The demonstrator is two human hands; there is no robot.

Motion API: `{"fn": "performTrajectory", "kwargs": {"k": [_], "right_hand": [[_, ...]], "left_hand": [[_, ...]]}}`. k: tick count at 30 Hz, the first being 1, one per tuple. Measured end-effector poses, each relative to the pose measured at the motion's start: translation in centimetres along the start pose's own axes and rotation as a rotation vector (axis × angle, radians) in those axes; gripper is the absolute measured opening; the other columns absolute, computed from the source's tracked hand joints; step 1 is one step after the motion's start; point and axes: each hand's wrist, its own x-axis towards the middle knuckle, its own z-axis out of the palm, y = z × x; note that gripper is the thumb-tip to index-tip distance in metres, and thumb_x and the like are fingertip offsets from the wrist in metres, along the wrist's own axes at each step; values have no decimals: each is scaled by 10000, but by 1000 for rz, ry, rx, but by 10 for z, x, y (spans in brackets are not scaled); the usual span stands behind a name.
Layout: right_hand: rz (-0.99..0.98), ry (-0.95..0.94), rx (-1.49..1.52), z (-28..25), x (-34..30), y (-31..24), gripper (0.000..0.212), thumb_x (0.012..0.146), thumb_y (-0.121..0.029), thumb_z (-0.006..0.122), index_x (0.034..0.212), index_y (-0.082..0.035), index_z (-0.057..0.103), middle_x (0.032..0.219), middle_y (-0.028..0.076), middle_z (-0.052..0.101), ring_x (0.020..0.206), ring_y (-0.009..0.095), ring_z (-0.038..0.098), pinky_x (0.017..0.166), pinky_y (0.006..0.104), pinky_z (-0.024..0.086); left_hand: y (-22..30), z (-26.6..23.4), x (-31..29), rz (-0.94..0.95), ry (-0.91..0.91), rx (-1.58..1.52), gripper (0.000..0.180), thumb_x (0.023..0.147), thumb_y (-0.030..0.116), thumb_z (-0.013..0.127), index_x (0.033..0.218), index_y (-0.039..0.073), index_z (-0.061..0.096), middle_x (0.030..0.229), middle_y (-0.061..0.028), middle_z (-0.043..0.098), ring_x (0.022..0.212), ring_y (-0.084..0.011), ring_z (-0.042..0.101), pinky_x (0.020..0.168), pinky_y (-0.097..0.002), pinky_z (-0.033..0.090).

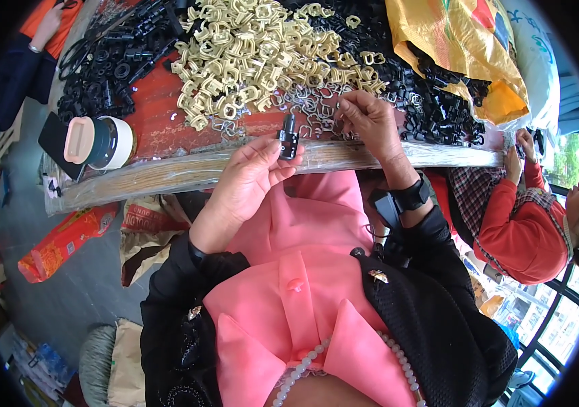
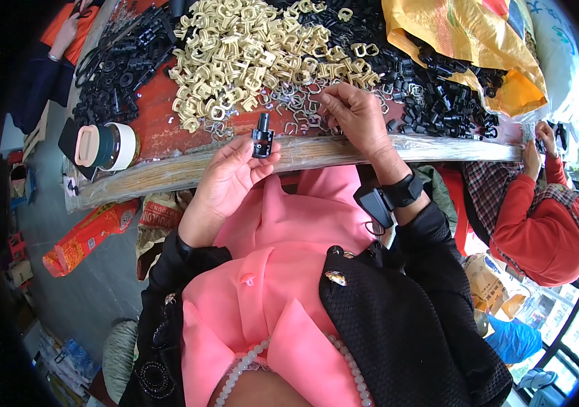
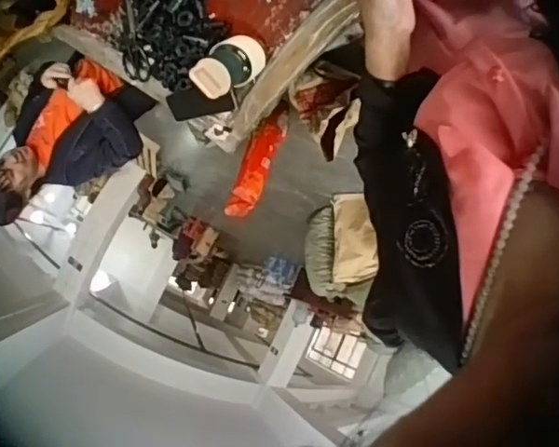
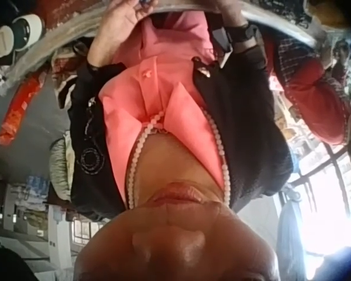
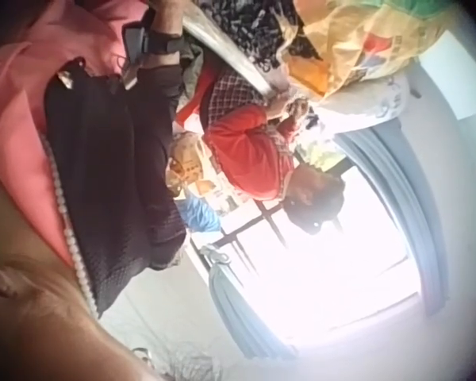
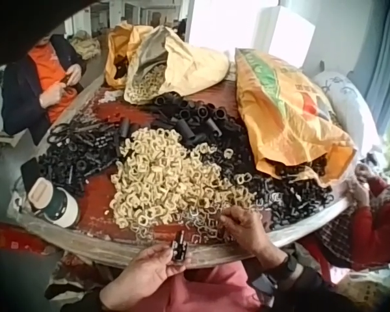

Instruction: Assembling small metal clips onto black components on a factory assembly line.

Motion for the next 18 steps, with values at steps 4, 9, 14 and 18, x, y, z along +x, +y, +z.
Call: {"fn": "performTrajectory", "kwargs": {"k": [4,9,14,18], "right_hand": [[72,-69,188,14,-6,-13,121,820,-105,519,879,-7,559,635,5,556,464,24,446,419,145,359],[112,-228,316,38,-19,-34,128,824,-99,509,896,-5,555,613,7,543,457,22,445,404,137,352],[99,-193,262,47,-23,-32,120,832,-89,494,895,2,539,644,17,574,459,30,469,409,156,383],[86,-224,290,49,-23,-29,130,832,-77,491,921,8,532,683,20,573,508,40,503,454,161,417]], "left_hand": [[-2,0,1,30,-16,5,188,826,168,506,946,25,527,959,-109,573,887,-174,557,768,-285,447],[-5,2,4,67,-45,-24,214,827,165,504,979,15,517,972,-95,565,932,-181,543,795,-294,436],[-6,0,4,75,-76,-81,222,826,159,503,989,9,513,965,-92,566,944,-186,537,832,-305,425],[-7,-1,6,89,-65,-114,216,824,156,504,975,2,513,959,-96,566,949,-190,533,848,-317,420]]}}
